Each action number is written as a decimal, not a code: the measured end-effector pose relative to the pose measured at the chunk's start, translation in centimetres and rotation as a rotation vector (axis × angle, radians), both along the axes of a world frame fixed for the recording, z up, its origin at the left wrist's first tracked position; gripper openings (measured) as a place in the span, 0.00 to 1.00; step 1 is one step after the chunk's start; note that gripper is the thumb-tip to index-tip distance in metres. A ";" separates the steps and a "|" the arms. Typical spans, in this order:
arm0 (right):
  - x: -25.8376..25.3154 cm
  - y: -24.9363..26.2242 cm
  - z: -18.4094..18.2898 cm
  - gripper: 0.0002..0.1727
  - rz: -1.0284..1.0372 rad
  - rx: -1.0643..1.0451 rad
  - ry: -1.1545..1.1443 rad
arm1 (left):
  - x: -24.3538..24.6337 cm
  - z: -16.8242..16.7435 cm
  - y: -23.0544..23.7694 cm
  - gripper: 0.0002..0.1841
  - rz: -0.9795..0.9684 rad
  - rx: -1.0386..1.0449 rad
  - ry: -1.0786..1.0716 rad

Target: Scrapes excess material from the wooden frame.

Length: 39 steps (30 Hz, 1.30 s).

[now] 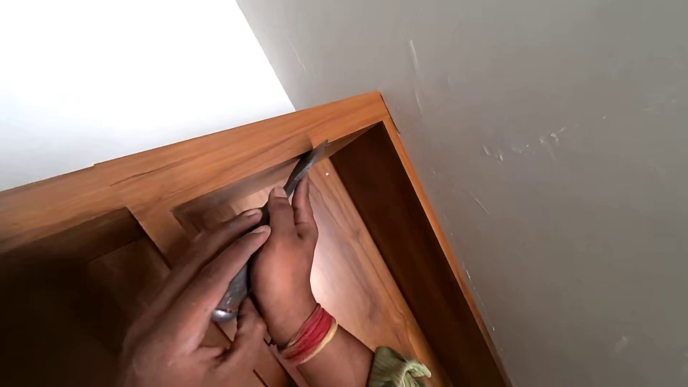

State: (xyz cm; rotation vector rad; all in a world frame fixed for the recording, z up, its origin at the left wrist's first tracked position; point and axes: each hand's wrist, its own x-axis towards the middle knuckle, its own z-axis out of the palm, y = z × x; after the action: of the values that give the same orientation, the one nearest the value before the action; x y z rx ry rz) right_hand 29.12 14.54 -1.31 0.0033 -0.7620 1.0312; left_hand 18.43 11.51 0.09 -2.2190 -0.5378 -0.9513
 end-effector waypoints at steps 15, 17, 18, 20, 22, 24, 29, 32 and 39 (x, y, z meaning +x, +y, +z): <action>10.2 10.1 4.0 0.27 0.138 -0.084 0.230 | 1.5 -0.2 3.1 0.31 0.253 0.115 -0.034; 10.4 10.6 4.0 0.28 0.133 -0.092 0.226 | 1.6 -0.2 3.1 0.30 0.290 0.101 -0.018; 10.5 10.8 3.9 0.29 0.135 -0.091 0.223 | 1.6 -0.3 3.0 0.29 0.316 0.099 -0.001; 10.6 10.6 3.3 0.29 0.143 -0.096 0.190 | 1.6 -0.4 2.9 0.25 0.356 0.104 0.020; 11.1 8.8 1.2 0.28 0.075 -0.143 0.030 | 1.4 -0.3 2.7 0.22 0.383 0.095 0.040; 11.7 6.6 -2.6 0.30 -0.056 -0.185 -0.250 | 1.3 -0.3 2.5 0.20 0.392 0.097 0.059; 13.1 6.8 -11.9 0.30 -0.747 -0.237 -0.761 | 1.2 -0.5 2.8 0.17 0.335 0.134 0.028; 15.2 8.2 -15.0 0.31 -1.249 -0.194 -0.900 | 1.2 -0.4 2.9 0.17 0.290 0.115 0.001; 19.4 11.7 -13.4 0.37 -1.415 -0.355 -1.240 | 2.1 -0.5 2.5 0.16 0.388 0.109 0.006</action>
State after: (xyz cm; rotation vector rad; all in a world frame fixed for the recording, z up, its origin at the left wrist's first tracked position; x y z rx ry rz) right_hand 48.53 26.19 -14.72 -1.3883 -1.3104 -0.3596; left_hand 20.55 13.97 -0.40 -1.9244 -0.8548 -0.7499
